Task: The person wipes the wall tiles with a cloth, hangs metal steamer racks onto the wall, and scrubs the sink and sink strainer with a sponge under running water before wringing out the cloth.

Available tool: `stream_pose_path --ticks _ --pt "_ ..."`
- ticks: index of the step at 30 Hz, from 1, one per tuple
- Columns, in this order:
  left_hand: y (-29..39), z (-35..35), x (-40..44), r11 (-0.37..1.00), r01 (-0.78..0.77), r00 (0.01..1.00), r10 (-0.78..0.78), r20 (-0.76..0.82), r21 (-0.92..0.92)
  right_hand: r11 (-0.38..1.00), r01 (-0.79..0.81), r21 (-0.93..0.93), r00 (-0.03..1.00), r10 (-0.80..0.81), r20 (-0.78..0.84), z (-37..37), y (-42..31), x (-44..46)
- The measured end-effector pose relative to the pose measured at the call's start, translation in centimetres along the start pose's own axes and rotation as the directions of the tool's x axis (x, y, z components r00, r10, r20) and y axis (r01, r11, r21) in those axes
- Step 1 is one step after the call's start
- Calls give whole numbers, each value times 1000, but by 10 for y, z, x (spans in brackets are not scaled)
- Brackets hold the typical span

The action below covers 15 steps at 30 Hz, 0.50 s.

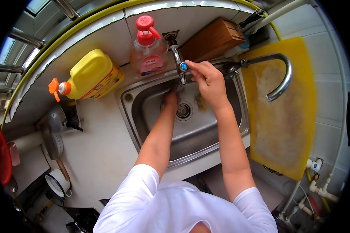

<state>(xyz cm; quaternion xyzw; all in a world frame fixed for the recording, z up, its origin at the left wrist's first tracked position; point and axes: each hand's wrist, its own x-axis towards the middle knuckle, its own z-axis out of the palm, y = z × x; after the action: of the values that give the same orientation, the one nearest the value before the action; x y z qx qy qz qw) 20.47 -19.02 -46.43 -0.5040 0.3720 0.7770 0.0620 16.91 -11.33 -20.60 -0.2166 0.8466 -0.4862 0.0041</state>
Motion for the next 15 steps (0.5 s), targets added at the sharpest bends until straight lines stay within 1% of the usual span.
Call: stream_pose_path --ticks 1,3,4,5,6,7,9,10,12,13,14,15 --pt "-1 1 2 1000 0 1000 0 3 -2 1000 -14 -15 1000 14 7 -1 -2 0" --pt "-2 1 7 998 58 998 -58 0 -37 999 -26 -28 1000 26 16 -1 -3 0" --pt "-7 -2 16 998 56 998 -56 0 -39 997 11 -77 1000 -11 0 -1 -1 -1" --pt "-12 -5 25 985 154 986 -149 69 -74 991 48 -126 999 -50 -14 -1 0 -1" --pt "-13 -7 29 962 252 961 -237 142 -102 991 52 -125 998 -54 -13 -1 -2 -1" --pt "-15 -7 34 963 250 962 -235 141 -105 987 52 -151 998 -55 -19 -2 -4 -3" --pt "-21 -9 42 949 270 946 -229 231 -161 983 51 -175 998 -55 -22 -4 -7 -7" --pt "-24 -10 47 949 269 946 -229 228 -164 980 37 -195 999 -44 -28 -5 -8 -9" --pt "-30 -11 55 939 281 931 -217 292 -198 977 25 -214 999 -32 -29 -8 -10 -11" --pt "-23 -10 45 938 282 932 -218 289 -201 974 -13 -228 999 1 -54 -10 -11 -12" --pt "-16 -7 34 923 312 908 -221 355 -224 969 -52 -242 996 33 -80 -12 -13 -13" --pt "-8 -3 22 907 343 881 -220 420 -245 948 -91 -304 993 64 -98 -14 -17 -13"
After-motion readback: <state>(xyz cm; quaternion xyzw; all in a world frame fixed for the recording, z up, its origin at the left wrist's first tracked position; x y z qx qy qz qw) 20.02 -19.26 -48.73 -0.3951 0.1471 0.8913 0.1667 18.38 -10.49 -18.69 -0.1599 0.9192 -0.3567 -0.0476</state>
